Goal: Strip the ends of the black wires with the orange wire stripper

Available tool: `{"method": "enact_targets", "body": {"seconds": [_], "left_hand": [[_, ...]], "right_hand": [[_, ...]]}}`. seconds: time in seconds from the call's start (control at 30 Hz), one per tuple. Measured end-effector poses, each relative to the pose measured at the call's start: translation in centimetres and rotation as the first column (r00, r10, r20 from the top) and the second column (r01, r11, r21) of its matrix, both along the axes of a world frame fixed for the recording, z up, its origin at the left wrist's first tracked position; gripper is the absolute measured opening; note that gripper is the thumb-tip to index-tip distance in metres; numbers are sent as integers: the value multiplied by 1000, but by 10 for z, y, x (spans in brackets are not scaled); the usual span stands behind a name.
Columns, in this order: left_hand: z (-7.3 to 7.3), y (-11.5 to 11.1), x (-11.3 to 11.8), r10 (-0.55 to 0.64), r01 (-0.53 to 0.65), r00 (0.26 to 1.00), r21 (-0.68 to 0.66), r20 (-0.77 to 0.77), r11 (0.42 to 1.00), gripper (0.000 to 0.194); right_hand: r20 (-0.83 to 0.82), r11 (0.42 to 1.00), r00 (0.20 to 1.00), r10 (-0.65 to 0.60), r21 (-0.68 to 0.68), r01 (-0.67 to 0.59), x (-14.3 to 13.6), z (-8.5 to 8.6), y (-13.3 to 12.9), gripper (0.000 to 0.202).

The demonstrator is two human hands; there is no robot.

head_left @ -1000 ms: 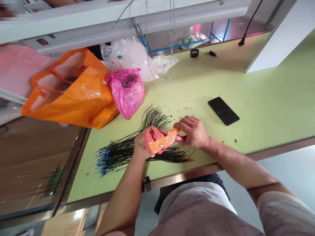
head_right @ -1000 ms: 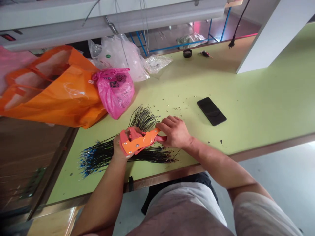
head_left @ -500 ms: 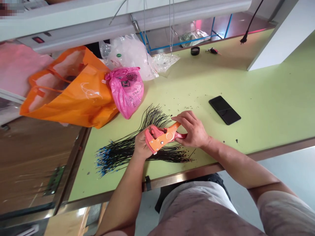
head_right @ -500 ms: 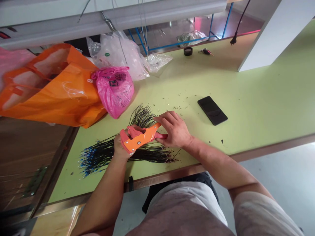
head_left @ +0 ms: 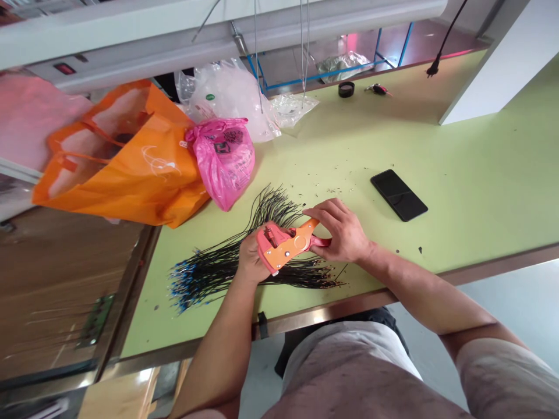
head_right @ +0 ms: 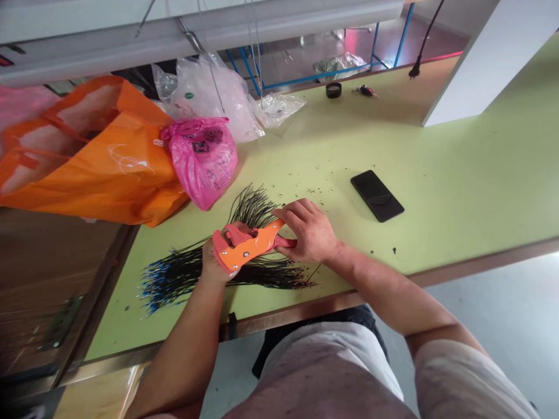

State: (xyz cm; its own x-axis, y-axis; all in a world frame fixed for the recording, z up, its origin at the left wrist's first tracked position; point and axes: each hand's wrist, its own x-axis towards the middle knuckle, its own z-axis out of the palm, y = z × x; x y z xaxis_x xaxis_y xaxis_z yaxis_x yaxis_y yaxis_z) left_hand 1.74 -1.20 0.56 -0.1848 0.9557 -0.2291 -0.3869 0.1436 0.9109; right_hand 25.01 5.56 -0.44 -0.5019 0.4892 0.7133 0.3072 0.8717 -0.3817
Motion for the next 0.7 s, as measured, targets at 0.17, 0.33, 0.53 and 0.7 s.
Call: {"method": "enact_targets", "body": {"seconds": [0.17, 0.33, 0.53, 0.7], "left_hand": [[13, 1, 7, -57, 59, 996, -30, 66, 998, 51], [19, 0, 11, -64, 67, 997, -66, 37, 996, 52], [19, 1, 9, -107, 107, 994, -34, 10, 994, 55], [7, -3, 6, -29, 33, 998, 67, -53, 997, 52]], "right_hand": [[-2, 1000, 1000, 12, 11, -12, 1, -1, 0, 50], [49, 1000, 999, 13, -25, -12, 2, 0, 0, 49], [50, 1000, 999, -12, -14, 13, 0, 2, -1, 47], [113, 996, 990, -88, 1, 89, 1, -2, -4, 31]]}}
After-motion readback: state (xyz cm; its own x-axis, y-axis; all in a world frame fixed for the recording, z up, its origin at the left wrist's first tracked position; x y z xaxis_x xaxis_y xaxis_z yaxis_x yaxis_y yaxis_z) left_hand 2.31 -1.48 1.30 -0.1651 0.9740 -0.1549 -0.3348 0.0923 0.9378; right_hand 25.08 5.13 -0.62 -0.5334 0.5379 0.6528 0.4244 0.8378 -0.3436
